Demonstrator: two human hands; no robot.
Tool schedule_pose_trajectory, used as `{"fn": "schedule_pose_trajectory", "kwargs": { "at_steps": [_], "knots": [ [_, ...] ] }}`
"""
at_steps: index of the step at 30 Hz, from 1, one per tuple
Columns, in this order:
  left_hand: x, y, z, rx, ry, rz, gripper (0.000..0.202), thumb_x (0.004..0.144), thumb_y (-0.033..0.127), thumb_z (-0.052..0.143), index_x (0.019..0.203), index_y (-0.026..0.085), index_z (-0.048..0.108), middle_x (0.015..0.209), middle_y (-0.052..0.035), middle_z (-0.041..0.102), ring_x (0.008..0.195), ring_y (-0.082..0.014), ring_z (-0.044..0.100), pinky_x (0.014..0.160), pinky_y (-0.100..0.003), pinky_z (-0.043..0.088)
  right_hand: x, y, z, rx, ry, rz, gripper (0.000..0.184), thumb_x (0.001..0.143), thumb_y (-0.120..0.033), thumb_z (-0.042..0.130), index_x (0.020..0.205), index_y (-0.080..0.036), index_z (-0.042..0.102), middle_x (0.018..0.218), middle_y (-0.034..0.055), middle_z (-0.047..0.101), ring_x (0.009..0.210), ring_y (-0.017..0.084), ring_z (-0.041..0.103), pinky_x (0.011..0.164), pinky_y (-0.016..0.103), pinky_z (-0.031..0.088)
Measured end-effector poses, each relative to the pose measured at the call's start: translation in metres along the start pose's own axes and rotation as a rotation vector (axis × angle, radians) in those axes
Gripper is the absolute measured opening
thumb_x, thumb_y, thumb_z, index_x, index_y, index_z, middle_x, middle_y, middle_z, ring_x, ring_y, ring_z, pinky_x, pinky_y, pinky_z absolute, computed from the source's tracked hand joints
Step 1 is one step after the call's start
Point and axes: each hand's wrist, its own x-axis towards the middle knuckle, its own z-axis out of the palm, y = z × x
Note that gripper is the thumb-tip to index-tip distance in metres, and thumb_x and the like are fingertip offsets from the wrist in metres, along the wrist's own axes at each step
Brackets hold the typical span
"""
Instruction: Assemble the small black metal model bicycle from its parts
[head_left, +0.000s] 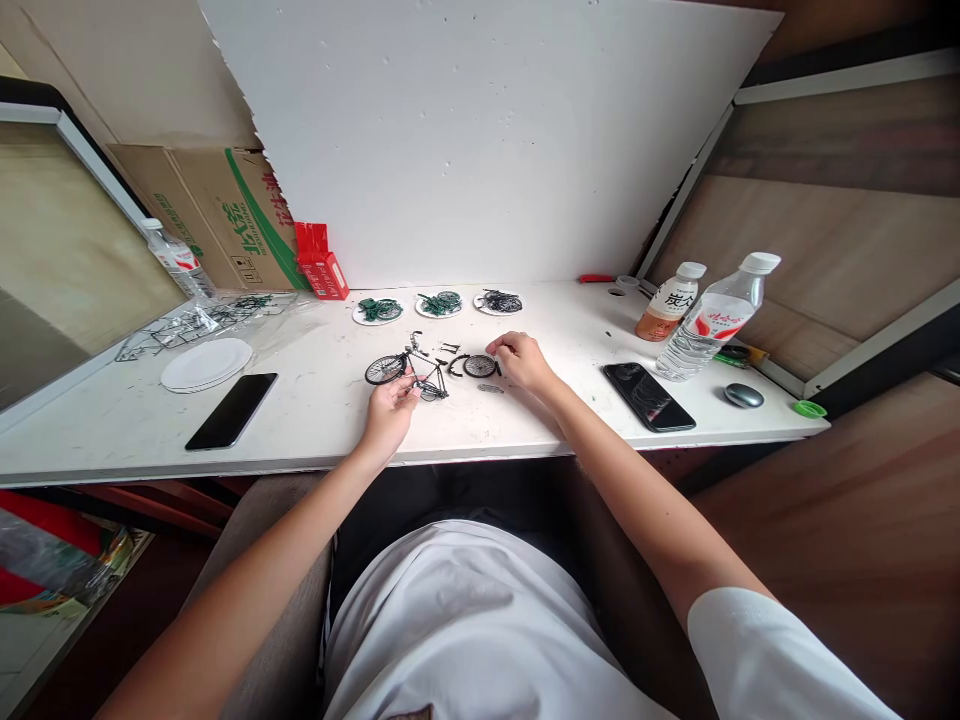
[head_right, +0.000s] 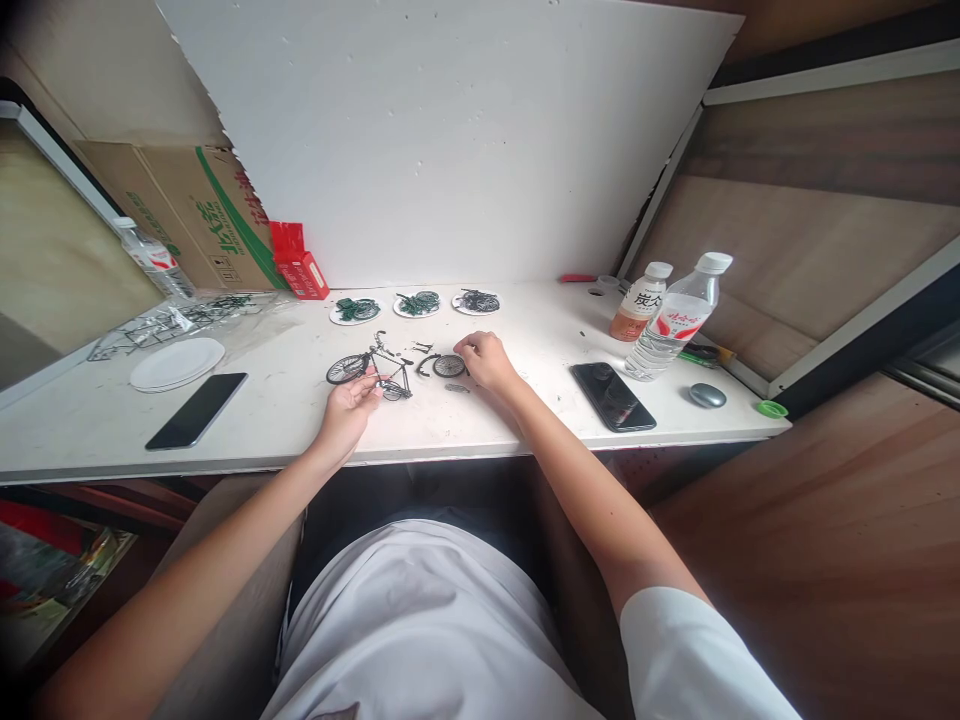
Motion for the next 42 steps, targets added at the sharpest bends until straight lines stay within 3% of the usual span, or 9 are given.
{"fn": "schedule_pose_trajectory", "kwargs": {
  "at_steps": [6, 10, 15, 19, 23, 27, 33, 38, 42],
  "knots": [
    [-0.001, 0.001, 0.000, -0.013, 0.000, -0.001, 0.043, 0.076, 0.040, 0.089, 0.109, 0.015, 0.080, 0.149, -0.0211, 0.067, 0.141, -0.0387, 0.061, 0.120, -0.049, 0.046, -0.010, -0.008, 0.008, -0.364, -0.123, -0.142, 0.054, 0.093, -0.063, 0.073, 0.116, -0.015, 0.080, 0.104, 0.0183, 0.075, 0.112, 0.037, 0.061, 0.095, 0.042, 0.048],
    [-0.001, 0.003, 0.001, -0.005, -0.005, -0.010, 0.047, 0.075, 0.043, 0.089, 0.110, 0.013, 0.081, 0.153, -0.0223, 0.063, 0.143, -0.0404, 0.059, 0.119, -0.050, 0.047, -0.010, -0.009, 0.010, -0.464, -0.165, -0.100, 0.046, 0.097, -0.058, 0.071, 0.111, -0.015, 0.080, 0.102, 0.0175, 0.077, 0.110, 0.036, 0.062, 0.086, 0.037, 0.046],
    [0.000, 0.003, 0.000, 0.008, -0.023, -0.005, 0.051, 0.074, 0.046, 0.089, 0.110, 0.012, 0.081, 0.150, -0.0235, 0.066, 0.141, -0.0409, 0.060, 0.116, -0.050, 0.049, -0.009, -0.017, 0.006, -0.584, -0.193, -0.076, 0.046, 0.110, -0.051, 0.052, 0.098, -0.016, 0.079, 0.097, 0.0163, 0.077, 0.106, 0.032, 0.063, 0.081, 0.035, 0.041],
    [0.000, 0.004, 0.000, 0.005, -0.028, -0.004, 0.050, 0.074, 0.046, 0.089, 0.110, 0.013, 0.081, 0.149, -0.0233, 0.066, 0.141, -0.0403, 0.061, 0.115, -0.049, 0.049, -0.007, -0.016, 0.001, -0.584, -0.120, -0.028, 0.053, 0.116, -0.044, 0.038, 0.094, -0.015, 0.077, 0.098, 0.0176, 0.077, 0.101, 0.030, 0.063, 0.078, 0.035, 0.039],
    [-0.001, 0.005, 0.002, -0.017, -0.031, -0.005, 0.049, 0.073, 0.045, 0.089, 0.110, 0.013, 0.081, 0.150, -0.0229, 0.066, 0.147, -0.0409, 0.054, 0.112, -0.046, 0.050, -0.001, -0.004, -0.006, -0.581, -0.031, 0.008, 0.043, 0.114, -0.034, 0.042, 0.094, -0.015, 0.074, 0.095, 0.0181, 0.075, 0.101, 0.031, 0.062, 0.073, 0.034, 0.037],
    [0.000, 0.007, 0.000, -0.062, -0.012, -0.046, 0.048, 0.071, 0.040, 0.090, 0.110, 0.013, 0.080, 0.149, -0.0230, 0.066, 0.142, -0.0410, 0.057, 0.101, -0.043, 0.054, 0.005, 0.008, -0.020, -0.453, 0.058, 0.031, 0.036, 0.111, -0.033, 0.047, 0.088, -0.017, 0.070, 0.086, 0.0146, 0.072, 0.088, 0.027, 0.059, 0.070, 0.033, 0.035],
    [0.016, 0.017, -0.022, -0.131, 0.072, -0.092, 0.058, 0.070, 0.022, 0.089, 0.125, 0.013, 0.073, 0.134, -0.0192, 0.073, 0.112, -0.0264, 0.068, 0.082, -0.031, 0.051, 0.016, 0.031, -0.044, -0.002, 0.193, 0.116, 0.051, 0.108, -0.055, 0.047, 0.081, -0.017, 0.068, 0.066, 0.0032, 0.056, 0.066, 0.018, 0.047, 0.067, 0.031, 0.038],
    [0.032, 0.030, -0.046, -0.249, 0.174, -0.120, 0.049, 0.069, 0.008, 0.083, 0.117, 0.014, 0.074, 0.124, -0.0150, 0.075, 0.095, -0.0169, 0.066, 0.070, -0.024, 0.045, 0.017, 0.039, -0.047, 0.286, 0.142, 0.251, 0.056, 0.103, -0.067, 0.052, 0.087, -0.017, 0.070, 0.061, -0.0033, 0.036, 0.057, 0.014, 0.037, 0.055, 0.028, 0.042],
    [0.039, 0.033, -0.059, -0.331, 0.193, -0.157, 0.044, 0.069, 0.002, 0.080, 0.111, 0.014, 0.075, 0.113, -0.0126, 0.074, 0.088, -0.0138, 0.063, 0.069, -0.023, 0.045, 0.016, 0.038, -0.042, 0.339, 0.074, 0.267, 0.055, 0.100, -0.068, 0.058, 0.084, -0.017, 0.069, 0.064, -0.0021, 0.039, 0.059, 0.014, 0.040, 0.053, 0.027, 0.046]
  ]
}}
